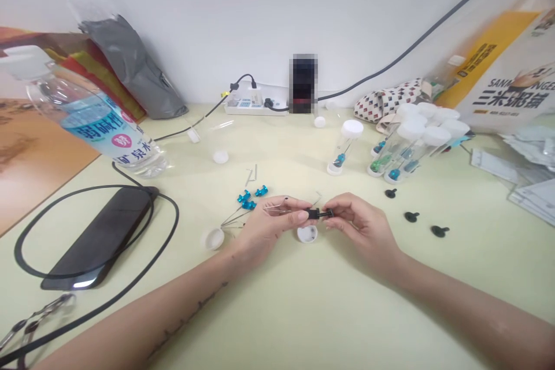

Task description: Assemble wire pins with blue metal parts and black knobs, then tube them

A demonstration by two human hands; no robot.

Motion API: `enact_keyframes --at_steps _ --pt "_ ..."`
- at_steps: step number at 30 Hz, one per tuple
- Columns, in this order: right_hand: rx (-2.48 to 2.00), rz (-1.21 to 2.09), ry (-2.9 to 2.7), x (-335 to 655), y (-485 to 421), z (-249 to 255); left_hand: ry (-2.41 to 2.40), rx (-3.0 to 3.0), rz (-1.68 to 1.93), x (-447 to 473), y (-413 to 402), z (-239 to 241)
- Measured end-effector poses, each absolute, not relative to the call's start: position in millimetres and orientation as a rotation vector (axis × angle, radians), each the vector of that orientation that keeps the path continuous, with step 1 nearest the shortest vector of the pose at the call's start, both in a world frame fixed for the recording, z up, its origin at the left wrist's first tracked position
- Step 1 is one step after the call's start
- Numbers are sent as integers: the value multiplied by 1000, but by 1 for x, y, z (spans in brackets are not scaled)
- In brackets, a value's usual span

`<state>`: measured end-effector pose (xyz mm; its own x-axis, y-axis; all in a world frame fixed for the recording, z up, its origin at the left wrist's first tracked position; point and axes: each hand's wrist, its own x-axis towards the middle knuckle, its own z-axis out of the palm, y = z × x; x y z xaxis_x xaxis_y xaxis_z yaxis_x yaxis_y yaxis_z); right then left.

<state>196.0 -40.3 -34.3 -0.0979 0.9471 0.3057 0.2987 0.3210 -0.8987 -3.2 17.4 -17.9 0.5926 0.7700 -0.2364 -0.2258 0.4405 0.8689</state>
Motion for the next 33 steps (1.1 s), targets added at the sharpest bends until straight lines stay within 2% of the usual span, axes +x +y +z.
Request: enact_keyframes --at_steps 4,15,33 --pt "-1099 819 -1618 196 -41 -36 682 924 642 -4 16 -17" --pt "-889 421 -1817 194 -41 -35 661 948 618 -6 14 -16" --pt "-793 185 -1853 192 -46 -28 657 932 564 -5 15 -16"
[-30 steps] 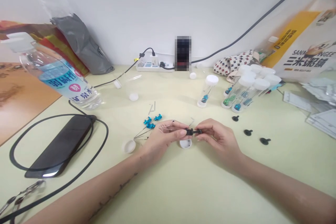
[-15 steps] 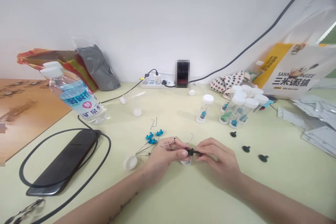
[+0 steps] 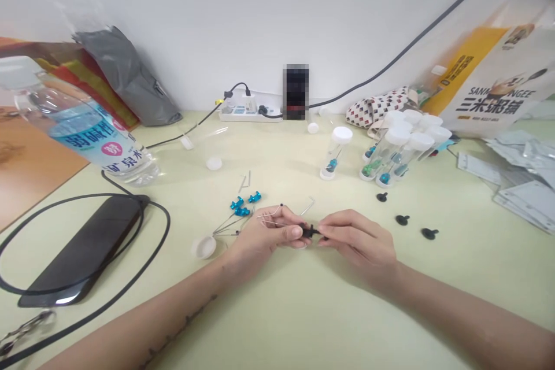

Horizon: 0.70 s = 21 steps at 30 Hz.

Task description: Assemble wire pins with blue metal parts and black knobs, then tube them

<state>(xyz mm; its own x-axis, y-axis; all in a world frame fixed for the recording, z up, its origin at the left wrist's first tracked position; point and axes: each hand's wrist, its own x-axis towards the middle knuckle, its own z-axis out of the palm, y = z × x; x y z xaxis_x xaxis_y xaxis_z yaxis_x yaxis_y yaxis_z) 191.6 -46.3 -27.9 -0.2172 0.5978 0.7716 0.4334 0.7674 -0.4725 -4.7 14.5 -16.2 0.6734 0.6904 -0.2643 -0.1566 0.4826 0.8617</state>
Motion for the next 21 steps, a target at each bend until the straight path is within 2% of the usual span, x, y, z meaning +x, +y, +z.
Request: enact_keyframes --at_steps 21 --pt "-813 227 -1843 194 -47 -23 644 1029 570 -5 15 -12"
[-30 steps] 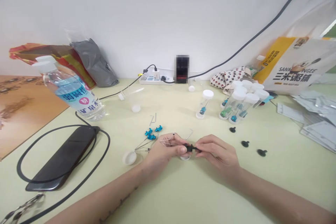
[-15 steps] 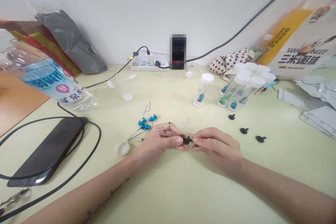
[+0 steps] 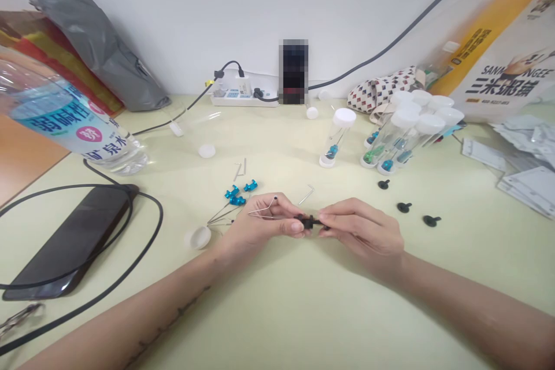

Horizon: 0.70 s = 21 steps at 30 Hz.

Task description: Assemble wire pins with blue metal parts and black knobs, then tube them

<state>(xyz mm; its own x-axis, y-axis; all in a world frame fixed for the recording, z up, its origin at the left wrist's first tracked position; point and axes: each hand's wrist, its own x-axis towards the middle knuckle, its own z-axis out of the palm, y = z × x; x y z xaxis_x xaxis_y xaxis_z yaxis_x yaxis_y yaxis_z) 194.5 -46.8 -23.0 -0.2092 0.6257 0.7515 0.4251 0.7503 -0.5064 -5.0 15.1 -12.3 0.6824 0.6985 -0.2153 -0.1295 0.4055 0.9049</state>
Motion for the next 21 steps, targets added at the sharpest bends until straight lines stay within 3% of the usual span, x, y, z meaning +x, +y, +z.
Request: enact_keyframes --at_steps 21 --pt "-879 449 -1759 195 -45 -21 676 1184 593 -8 15 -9"
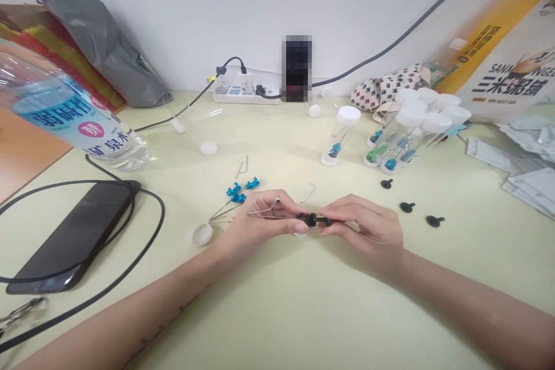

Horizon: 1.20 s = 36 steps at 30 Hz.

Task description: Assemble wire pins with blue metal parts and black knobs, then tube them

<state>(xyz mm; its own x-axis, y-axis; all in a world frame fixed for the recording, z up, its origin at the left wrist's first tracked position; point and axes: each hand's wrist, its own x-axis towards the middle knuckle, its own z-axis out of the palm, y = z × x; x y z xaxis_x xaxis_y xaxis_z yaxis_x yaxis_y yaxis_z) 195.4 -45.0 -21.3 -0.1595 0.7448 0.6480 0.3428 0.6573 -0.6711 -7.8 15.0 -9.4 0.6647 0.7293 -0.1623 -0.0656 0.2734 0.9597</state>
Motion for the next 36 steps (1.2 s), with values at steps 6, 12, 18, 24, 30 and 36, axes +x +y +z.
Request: enact_keyframes --at_steps 6,12,18,24,30,36 --pt "-950 661 -1636 194 -47 -25 686 1214 597 -7 15 -7" --pt "-967 837 -1538 194 -49 -30 689 1241 593 -7 15 -7" --pt "-1025 962 -1503 195 -47 -31 704 1228 578 -8 15 -9" --pt "-1022 1109 -1439 196 -46 -30 718 1255 596 -7 13 -9" --pt "-973 1029 -1458 196 -45 -31 713 1284 626 -7 13 -9" --pt "-996 1125 -1418 196 -44 -30 686 1313 602 -8 14 -10"
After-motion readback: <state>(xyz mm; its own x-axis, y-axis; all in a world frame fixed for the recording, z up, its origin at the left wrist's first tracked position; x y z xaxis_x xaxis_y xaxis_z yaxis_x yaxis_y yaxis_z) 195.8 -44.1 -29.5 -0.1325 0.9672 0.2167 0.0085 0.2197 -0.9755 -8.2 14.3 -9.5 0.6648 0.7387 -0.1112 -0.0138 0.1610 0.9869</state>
